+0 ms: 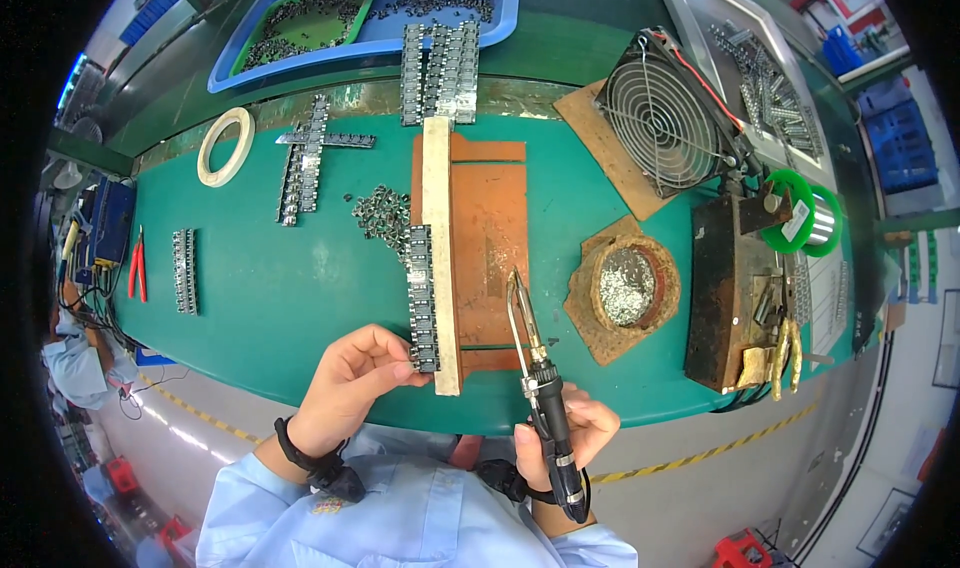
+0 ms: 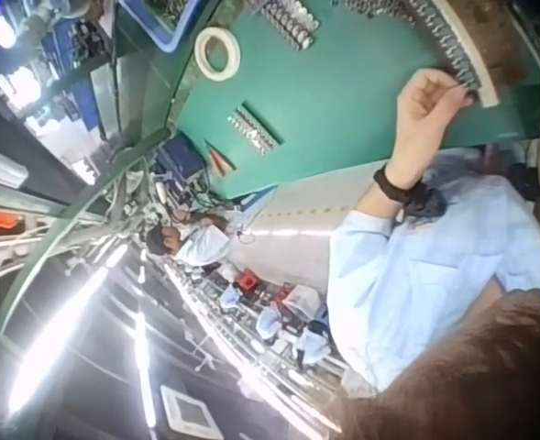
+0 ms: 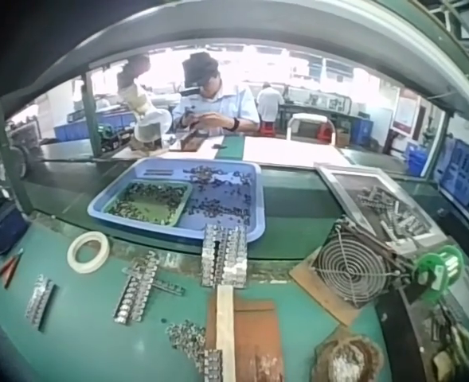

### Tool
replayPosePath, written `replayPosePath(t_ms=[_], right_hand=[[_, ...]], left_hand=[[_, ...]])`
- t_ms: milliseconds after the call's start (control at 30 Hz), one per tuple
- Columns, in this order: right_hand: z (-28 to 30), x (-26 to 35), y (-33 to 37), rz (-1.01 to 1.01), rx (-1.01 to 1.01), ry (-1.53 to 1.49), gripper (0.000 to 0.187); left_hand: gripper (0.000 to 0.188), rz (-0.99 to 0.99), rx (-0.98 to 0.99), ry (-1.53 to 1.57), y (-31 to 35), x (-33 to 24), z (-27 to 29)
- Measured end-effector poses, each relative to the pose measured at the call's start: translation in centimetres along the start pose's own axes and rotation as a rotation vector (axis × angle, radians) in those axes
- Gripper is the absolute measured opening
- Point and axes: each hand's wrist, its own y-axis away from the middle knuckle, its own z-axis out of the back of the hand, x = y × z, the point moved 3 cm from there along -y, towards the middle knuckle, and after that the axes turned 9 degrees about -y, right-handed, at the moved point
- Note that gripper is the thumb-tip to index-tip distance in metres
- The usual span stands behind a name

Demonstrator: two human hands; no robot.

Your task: The person solders small metal components onto a circuit board strip using a soldering iron. They pick up individual components by hand, position them on the strip, and apply the iron to each joint before moving the completed strip aside to start a new one.

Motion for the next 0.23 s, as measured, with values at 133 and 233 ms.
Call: replayPosePath(t_ms=[133,233], right_hand=[[1.1,0.2,-0.1,-0.013,0.037,-0.030,0.058],[2.2,1.6,0.2,0.068,0.332,0.004,0.056]], left_hand=[[0.006,0.005,0.037,0.009,-0.2,0.0,0.0],[0.008,0.027,0.032,-0.010,0.0,0.0,0.3]])
